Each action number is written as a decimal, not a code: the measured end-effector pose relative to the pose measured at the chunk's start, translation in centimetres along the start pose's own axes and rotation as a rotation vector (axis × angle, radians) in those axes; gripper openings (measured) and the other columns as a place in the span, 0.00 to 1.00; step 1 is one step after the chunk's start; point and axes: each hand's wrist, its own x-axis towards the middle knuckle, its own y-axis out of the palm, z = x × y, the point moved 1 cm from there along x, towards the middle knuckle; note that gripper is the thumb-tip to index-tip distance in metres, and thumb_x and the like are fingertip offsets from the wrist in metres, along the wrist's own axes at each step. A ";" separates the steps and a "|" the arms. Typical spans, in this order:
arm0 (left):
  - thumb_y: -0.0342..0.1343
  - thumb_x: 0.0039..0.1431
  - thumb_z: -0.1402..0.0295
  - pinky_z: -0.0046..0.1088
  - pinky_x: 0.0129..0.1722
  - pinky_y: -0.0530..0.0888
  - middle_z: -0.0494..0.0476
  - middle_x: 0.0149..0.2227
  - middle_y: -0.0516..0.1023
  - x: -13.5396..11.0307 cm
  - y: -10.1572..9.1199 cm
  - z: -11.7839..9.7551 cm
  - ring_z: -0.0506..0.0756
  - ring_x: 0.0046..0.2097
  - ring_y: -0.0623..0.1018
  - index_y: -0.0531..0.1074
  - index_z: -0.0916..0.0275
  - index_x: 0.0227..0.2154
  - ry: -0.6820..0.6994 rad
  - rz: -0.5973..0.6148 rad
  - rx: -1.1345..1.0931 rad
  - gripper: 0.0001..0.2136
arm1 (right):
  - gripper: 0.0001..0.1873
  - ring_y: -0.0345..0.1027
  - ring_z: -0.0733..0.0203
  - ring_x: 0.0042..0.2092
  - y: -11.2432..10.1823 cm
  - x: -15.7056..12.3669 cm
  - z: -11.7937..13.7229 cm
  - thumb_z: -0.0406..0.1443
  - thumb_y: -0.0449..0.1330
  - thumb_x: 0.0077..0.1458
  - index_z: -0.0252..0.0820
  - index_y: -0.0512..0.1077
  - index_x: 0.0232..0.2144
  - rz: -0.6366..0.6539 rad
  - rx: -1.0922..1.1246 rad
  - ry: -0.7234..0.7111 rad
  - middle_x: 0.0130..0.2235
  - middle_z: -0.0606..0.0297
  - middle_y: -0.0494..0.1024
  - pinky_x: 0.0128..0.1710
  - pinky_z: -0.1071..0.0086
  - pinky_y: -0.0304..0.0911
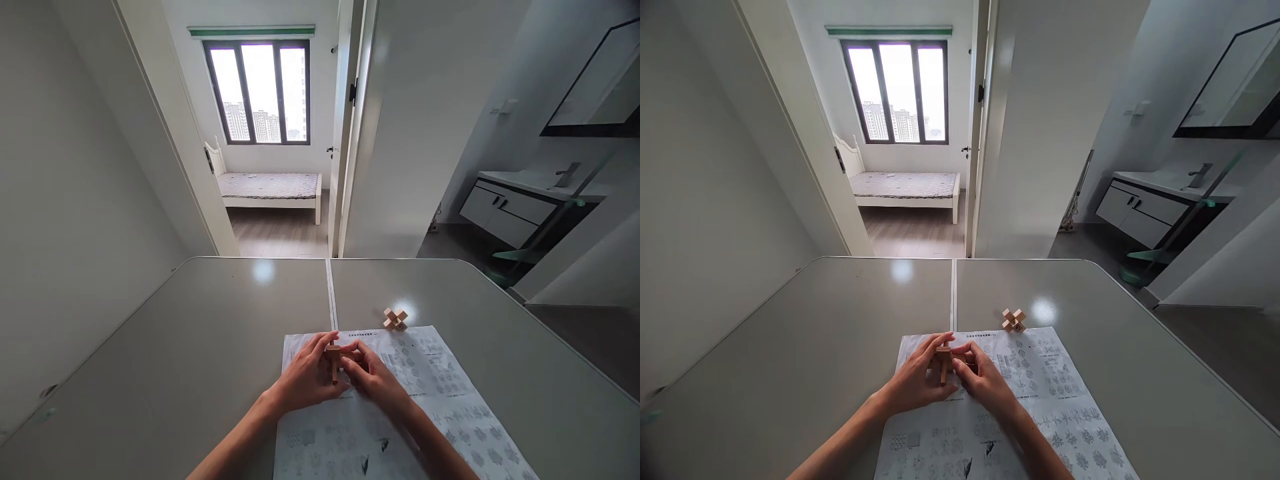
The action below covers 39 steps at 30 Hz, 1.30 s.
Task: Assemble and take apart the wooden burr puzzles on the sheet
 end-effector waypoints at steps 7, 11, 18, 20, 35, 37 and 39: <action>0.70 0.52 0.64 0.46 0.61 0.77 0.61 0.64 0.71 0.1 -0.1 0.2 0.66 0.62 0.76 0.58 0.48 0.68 -0.006 0.017 0.011 0.41 | 0.27 0.46 0.72 0.21 0.1 0.2 0.0 0.59 0.66 0.60 0.44 0.67 0.40 0.013 0.036 0.000 0.25 0.78 0.64 0.21 0.72 0.41; 0.72 0.51 0.63 0.45 0.59 0.78 0.60 0.64 0.72 0.0 0.1 0.6 0.65 0.61 0.77 0.57 0.47 0.69 0.001 0.014 -0.016 0.45 | 0.25 0.48 0.70 0.24 0.2 0.2 -0.2 0.57 0.67 0.60 0.44 0.69 0.41 -0.006 0.061 -0.022 0.26 0.76 0.65 0.24 0.72 0.45; 0.80 0.38 0.53 0.48 0.60 0.77 0.63 0.63 0.74 -0.1 0.2 1.1 0.69 0.62 0.76 0.59 0.48 0.70 0.026 0.006 0.006 0.54 | 0.25 0.58 0.65 0.29 0.1 0.3 -1.0 0.56 0.69 0.58 0.44 0.72 0.42 -0.089 0.065 -0.049 0.32 0.69 0.72 0.29 0.70 0.54; 0.80 0.38 0.53 0.48 0.61 0.76 0.63 0.62 0.76 0.0 0.2 1.0 0.69 0.62 0.76 0.61 0.49 0.69 0.044 0.003 0.016 0.54 | 0.25 0.61 0.64 0.31 0.1 0.4 -1.1 0.57 0.69 0.58 0.45 0.72 0.41 -0.101 0.067 -0.056 0.33 0.67 0.74 0.29 0.69 0.56; 0.78 0.40 0.55 0.49 0.63 0.74 0.62 0.62 0.76 0.1 0.2 0.7 0.69 0.64 0.74 0.62 0.51 0.68 0.036 0.018 0.046 0.51 | 0.26 0.49 0.70 0.23 -0.2 0.3 -0.4 0.58 0.68 0.59 0.44 0.69 0.39 -0.064 0.031 -0.009 0.26 0.75 0.66 0.22 0.72 0.45; 0.78 0.41 0.55 0.49 0.64 0.74 0.62 0.63 0.75 0.1 0.2 0.6 0.69 0.64 0.74 0.61 0.51 0.69 0.027 0.030 0.057 0.51 | 0.25 0.48 0.71 0.22 -0.2 0.3 -0.5 0.57 0.67 0.60 0.44 0.69 0.40 -0.063 0.030 -0.012 0.26 0.76 0.65 0.22 0.72 0.44; 0.78 0.41 0.55 0.49 0.64 0.74 0.62 0.64 0.74 0.0 0.1 0.5 0.69 0.64 0.74 0.60 0.51 0.69 0.018 0.036 0.065 0.51 | 0.24 0.48 0.71 0.22 -0.3 0.3 -0.7 0.57 0.66 0.61 0.44 0.68 0.40 -0.061 0.028 -0.019 0.26 0.76 0.66 0.21 0.72 0.44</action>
